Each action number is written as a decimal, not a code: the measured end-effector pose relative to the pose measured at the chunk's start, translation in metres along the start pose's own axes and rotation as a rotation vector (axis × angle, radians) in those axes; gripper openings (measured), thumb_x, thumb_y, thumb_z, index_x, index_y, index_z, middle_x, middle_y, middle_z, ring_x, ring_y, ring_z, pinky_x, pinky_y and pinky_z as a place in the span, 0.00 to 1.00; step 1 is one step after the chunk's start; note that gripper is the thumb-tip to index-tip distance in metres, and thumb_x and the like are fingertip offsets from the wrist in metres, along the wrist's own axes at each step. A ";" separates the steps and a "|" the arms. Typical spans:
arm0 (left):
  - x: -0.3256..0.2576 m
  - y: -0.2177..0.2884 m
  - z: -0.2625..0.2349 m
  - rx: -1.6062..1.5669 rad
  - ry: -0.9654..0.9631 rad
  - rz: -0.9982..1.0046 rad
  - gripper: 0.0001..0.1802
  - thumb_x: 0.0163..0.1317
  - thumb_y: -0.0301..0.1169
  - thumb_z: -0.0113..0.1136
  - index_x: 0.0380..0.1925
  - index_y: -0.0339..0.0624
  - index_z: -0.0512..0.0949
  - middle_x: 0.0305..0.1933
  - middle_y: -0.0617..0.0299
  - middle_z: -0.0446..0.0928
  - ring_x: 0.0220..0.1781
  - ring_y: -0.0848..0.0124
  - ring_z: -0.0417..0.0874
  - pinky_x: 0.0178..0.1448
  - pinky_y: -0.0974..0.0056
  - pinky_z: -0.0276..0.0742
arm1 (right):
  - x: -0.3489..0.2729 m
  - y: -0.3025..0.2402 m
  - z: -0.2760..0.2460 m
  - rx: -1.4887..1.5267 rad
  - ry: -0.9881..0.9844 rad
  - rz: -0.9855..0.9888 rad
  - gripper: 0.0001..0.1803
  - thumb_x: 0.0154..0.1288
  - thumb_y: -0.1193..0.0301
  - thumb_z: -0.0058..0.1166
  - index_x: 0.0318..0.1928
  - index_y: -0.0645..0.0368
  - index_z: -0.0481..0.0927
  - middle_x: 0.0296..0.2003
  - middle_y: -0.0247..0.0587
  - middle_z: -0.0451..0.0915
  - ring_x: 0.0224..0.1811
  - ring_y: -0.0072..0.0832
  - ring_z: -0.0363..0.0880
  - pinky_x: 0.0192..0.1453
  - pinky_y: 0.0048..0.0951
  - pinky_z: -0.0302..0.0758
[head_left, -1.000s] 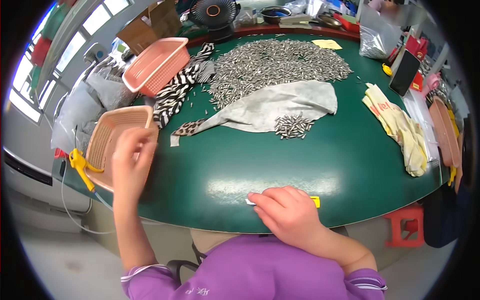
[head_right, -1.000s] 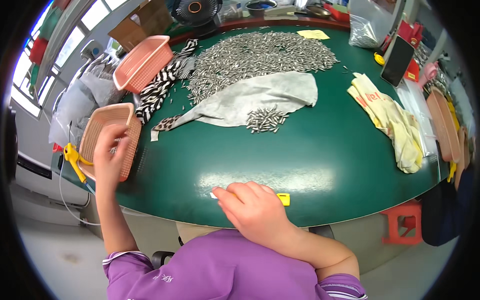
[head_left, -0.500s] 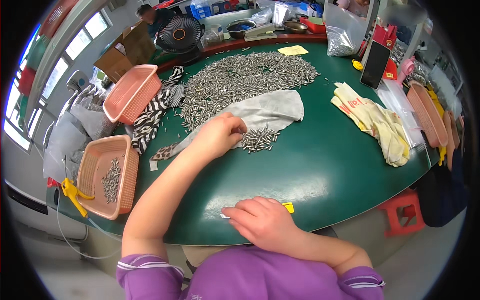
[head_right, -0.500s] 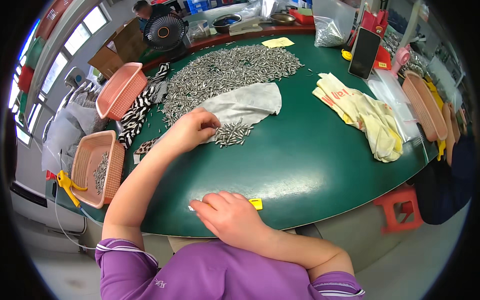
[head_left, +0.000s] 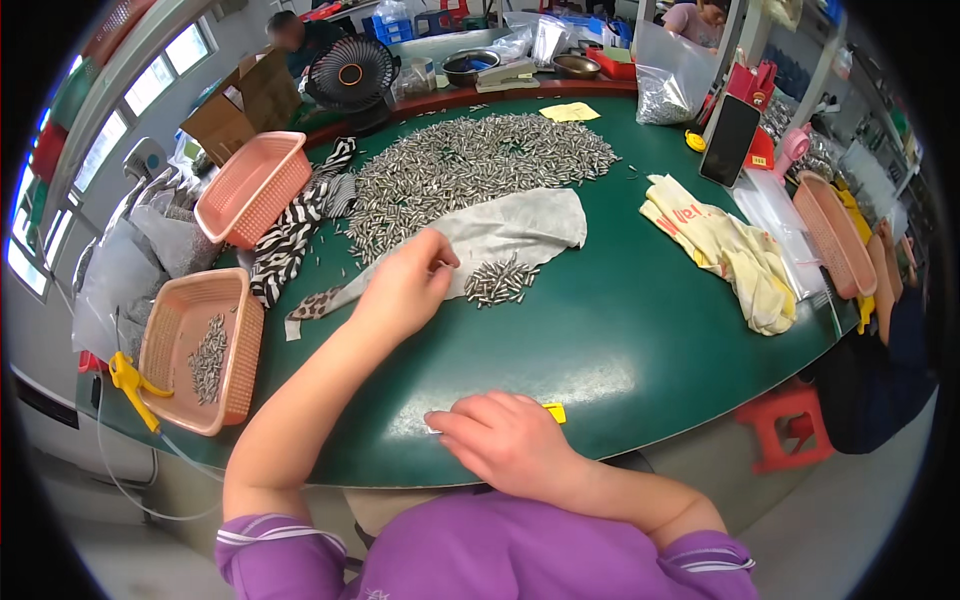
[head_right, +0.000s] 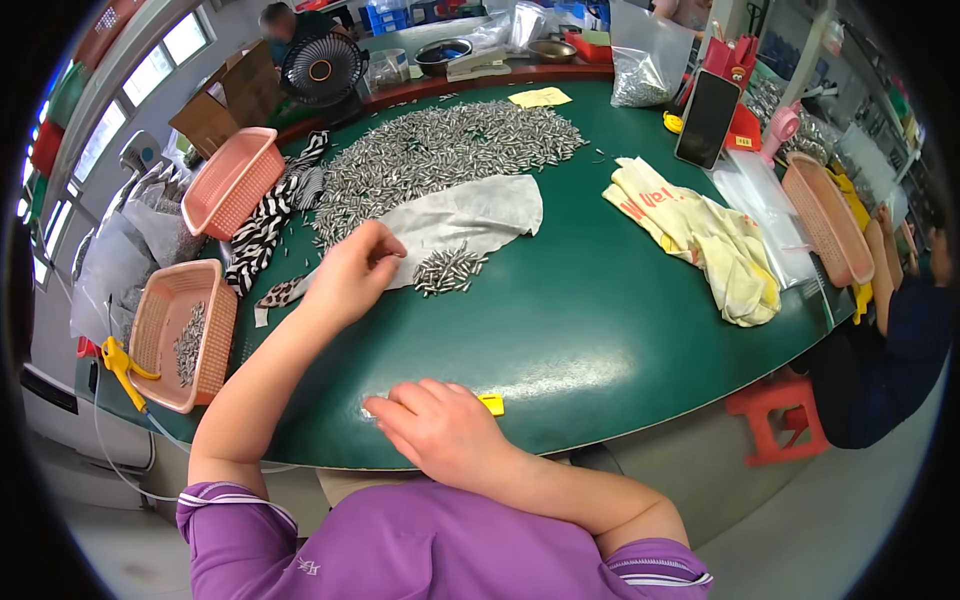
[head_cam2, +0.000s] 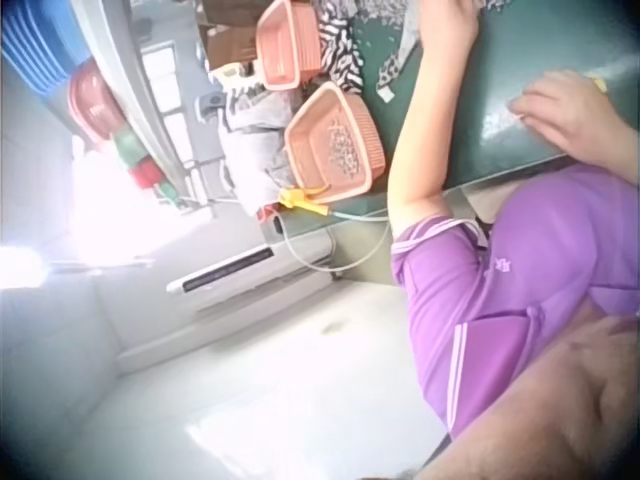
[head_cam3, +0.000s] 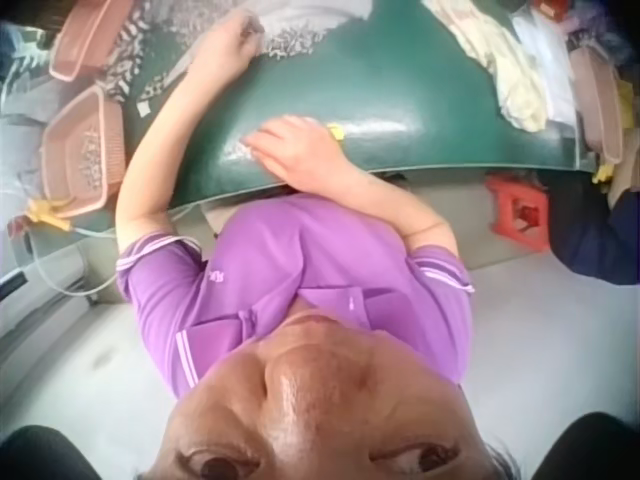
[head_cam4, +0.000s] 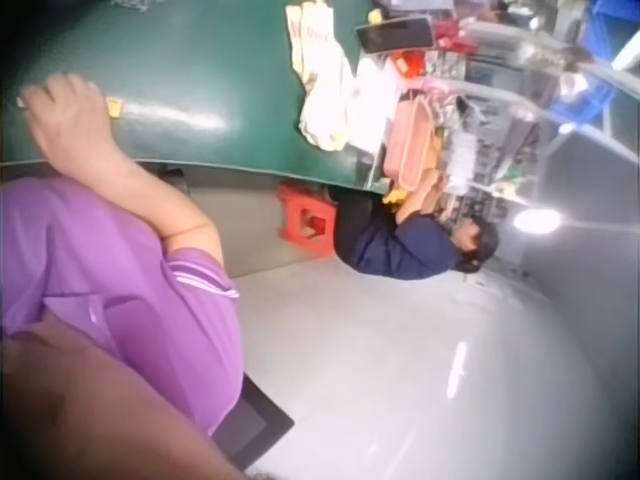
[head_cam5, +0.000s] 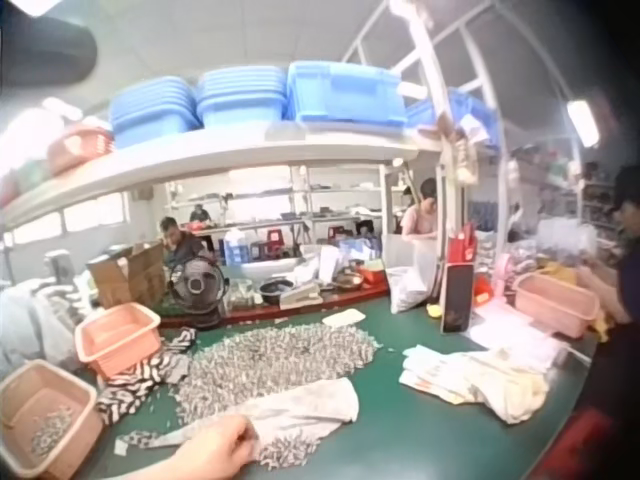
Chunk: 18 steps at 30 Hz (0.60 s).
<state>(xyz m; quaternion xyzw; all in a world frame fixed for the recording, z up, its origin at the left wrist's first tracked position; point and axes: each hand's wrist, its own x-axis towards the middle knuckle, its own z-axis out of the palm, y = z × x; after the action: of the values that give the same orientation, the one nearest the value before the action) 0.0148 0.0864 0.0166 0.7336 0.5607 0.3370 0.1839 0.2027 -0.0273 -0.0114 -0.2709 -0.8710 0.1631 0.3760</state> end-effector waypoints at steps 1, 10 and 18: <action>-0.007 0.000 -0.008 -0.134 0.021 -0.023 0.07 0.58 0.22 0.58 0.37 0.37 0.73 0.33 0.54 0.80 0.36 0.64 0.83 0.41 0.63 0.78 | -0.001 -0.001 -0.001 -0.006 -0.002 -0.002 0.16 0.54 0.70 0.63 0.46 0.50 0.81 0.34 0.31 0.78 0.34 0.30 0.78 0.36 0.31 0.74; -0.136 0.013 -0.048 -0.812 0.182 -0.374 0.15 0.59 0.13 0.59 0.45 0.34 0.72 0.39 0.60 0.77 0.42 0.74 0.80 0.51 0.68 0.80 | 0.002 -0.005 -0.005 0.036 0.010 0.029 0.17 0.54 0.70 0.64 0.46 0.50 0.82 0.34 0.30 0.77 0.34 0.29 0.78 0.35 0.30 0.74; -0.176 0.027 -0.015 -0.964 0.148 -0.398 0.07 0.62 0.15 0.57 0.40 0.34 0.75 0.40 0.55 0.78 0.41 0.70 0.81 0.47 0.67 0.79 | 0.008 -0.002 -0.003 0.124 0.092 0.013 0.17 0.52 0.73 0.65 0.45 0.50 0.84 0.35 0.32 0.80 0.31 0.30 0.79 0.33 0.30 0.75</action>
<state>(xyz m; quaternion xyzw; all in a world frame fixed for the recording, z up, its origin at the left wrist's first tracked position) -0.0020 -0.0896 -0.0061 0.4195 0.4818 0.5662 0.5209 0.2001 -0.0239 -0.0038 -0.2600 -0.8392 0.2068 0.4306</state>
